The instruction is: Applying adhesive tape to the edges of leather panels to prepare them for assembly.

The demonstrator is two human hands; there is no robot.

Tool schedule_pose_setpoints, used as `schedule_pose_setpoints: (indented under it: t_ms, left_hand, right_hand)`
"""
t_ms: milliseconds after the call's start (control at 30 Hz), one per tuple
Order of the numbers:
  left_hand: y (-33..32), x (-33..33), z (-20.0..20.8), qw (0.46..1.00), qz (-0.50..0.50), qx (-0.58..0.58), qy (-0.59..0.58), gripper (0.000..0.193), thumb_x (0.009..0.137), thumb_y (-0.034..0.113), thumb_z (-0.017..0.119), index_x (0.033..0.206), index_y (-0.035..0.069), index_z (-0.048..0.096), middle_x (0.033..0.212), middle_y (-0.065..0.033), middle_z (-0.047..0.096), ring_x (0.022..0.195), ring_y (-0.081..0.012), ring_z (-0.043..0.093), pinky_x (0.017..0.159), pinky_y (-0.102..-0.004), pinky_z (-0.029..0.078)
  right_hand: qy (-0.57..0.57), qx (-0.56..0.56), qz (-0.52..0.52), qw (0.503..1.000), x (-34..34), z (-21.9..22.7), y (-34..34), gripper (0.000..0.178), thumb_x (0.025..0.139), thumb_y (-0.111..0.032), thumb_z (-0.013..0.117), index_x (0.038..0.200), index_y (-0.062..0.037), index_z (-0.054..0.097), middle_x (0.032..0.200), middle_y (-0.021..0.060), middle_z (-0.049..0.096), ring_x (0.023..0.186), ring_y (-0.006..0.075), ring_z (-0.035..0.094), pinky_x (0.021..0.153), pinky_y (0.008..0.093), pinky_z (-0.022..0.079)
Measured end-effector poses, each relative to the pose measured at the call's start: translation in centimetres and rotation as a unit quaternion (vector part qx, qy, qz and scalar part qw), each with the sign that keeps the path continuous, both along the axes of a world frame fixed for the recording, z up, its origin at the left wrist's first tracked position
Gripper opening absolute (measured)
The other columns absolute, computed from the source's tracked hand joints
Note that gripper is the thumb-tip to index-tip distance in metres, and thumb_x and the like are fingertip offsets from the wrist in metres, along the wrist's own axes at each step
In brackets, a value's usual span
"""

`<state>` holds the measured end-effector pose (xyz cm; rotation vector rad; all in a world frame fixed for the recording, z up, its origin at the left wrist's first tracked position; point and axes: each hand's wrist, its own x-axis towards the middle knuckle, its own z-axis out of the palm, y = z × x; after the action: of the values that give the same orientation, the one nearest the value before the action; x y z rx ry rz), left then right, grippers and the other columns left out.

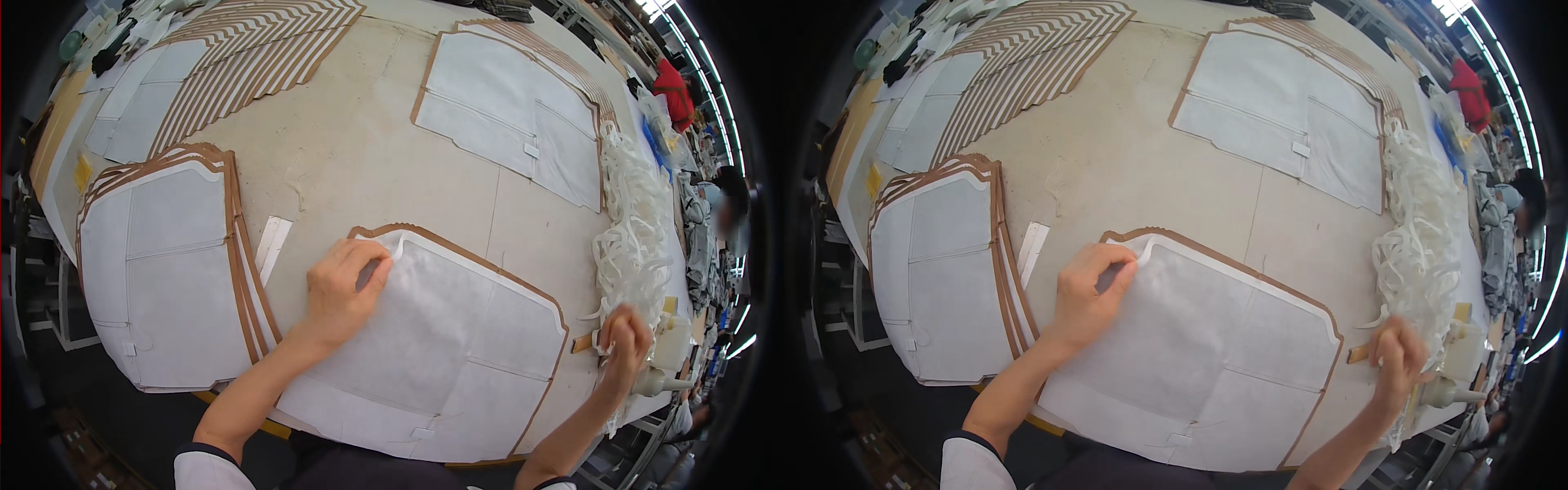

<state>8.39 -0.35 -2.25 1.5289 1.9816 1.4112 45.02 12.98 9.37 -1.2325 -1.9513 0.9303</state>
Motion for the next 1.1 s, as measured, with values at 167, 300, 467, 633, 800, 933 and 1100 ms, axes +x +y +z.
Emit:
schedule_pose_setpoints:
  t_ms: [167, 300, 467, 633, 800, 933, 1100]
  left_hand:
    - [1.6, -0.9, 1.1, 0.979, 0.048, -0.117, -0.16, 0.011, 0.095, 0.012, 0.071, 0.095, 0.0, 0.069, 0.078, -0.0004, 0.067, 0.069, -0.0074, 0.057, 0.065, -0.0246, 0.048]
    - [1.5, -2.4, 1.6, 0.966, 0.056, -0.207, -0.142, 0.016, 0.093, 0.015, 0.072, 0.092, -0.001, 0.07, 0.074, -0.0007, 0.066, 0.069, -0.0074, 0.056, 0.064, -0.0252, 0.048]
    - [1.7, -2.7, 1.9, 0.963, 0.071, -0.226, -0.126, 0.017, 0.092, 0.016, 0.073, 0.09, -0.001, 0.07, 0.073, -0.001, 0.065, 0.067, -0.0071, 0.055, 0.063, -0.025, 0.047]
    - [2.4, -2.6, 1.8, 0.958, 0.067, -0.252, -0.116, 0.018, 0.09, 0.017, 0.074, 0.086, 0.0, 0.069, 0.069, -0.0005, 0.064, 0.063, -0.0067, 0.054, 0.059, -0.0249, 0.046]
    - [2.3, -2.8, 2.2, 0.958, 0.068, -0.258, -0.109, 0.018, 0.089, 0.016, 0.074, 0.086, -0.001, 0.069, 0.068, -0.0011, 0.063, 0.062, -0.0063, 0.053, 0.058, -0.0248, 0.045]
    - [2.3, -2.8, 1.9, 0.959, 0.062, -0.254, -0.112, 0.017, 0.089, 0.016, 0.075, 0.086, 0.0, 0.069, 0.068, -0.0011, 0.063, 0.062, -0.0063, 0.053, 0.058, -0.0249, 0.045]
    - [2.2, -2.9, 1.9, 0.962, 0.057, -0.243, -0.112, 0.016, 0.089, 0.014, 0.075, 0.088, 0.0, 0.069, 0.066, -0.0001, 0.062, 0.062, -0.006, 0.053, 0.058, -0.0243, 0.045]
  right_hand:
    - [-0.523, 0.053, -0.116, 0.842, 8.7, -0.7, -7.4, 0.018, 0.079, -0.004, 0.075, 0.09, 0.0025, 0.064, 0.083, 0.0136, 0.062, 0.077, 0.0345, 0.059, 0.069, 0.0398, 0.045]
    - [-0.26, 0.143, -0.01, 0.955, -3.0, -0.8, -6.9, 0.046, 0.077, 0.006, 0.075, 0.122, 0.0023, 0.065, 0.115, 0.0183, 0.063, 0.105, 0.037, 0.062, 0.092, 0.0414, 0.048]
    - [-0.033, 0.214, 0.258, 0.942, -17.2, -7.9, -2.7, 0.042, 0.074, 0.014, 0.062, 0.115, 0.0055, 0.065, 0.11, 0.0167, 0.062, 0.095, 0.0337, 0.06, 0.081, 0.041, 0.052]
    - [-0.044, 0.258, 0.297, 0.918, -21.0, -12.2, -1.6, 0.044, 0.072, 0.01, 0.063, 0.116, 0.0073, 0.063, 0.113, 0.0165, 0.06, 0.101, 0.0325, 0.058, 0.085, 0.0424, 0.05]
    - [-0.067, 0.273, 0.288, 0.915, -21.7, -12.4, -1.9, 0.042, 0.073, 0.007, 0.064, 0.115, 0.008, 0.063, 0.114, 0.0161, 0.059, 0.103, 0.0313, 0.057, 0.086, 0.0422, 0.048]
    - [-0.079, 0.279, 0.288, 0.913, -21.9, -12.4, -1.9, 0.042, 0.073, 0.005, 0.063, 0.115, 0.0078, 0.063, 0.114, 0.0162, 0.059, 0.103, 0.0313, 0.057, 0.087, 0.0422, 0.048]
    - [-0.089, 0.3, 0.29, 0.904, -22.3, -12.4, -2.1, 0.042, 0.072, 0.003, 0.064, 0.114, 0.0085, 0.064, 0.116, 0.0161, 0.059, 0.106, 0.0318, 0.058, 0.088, 0.0423, 0.047]
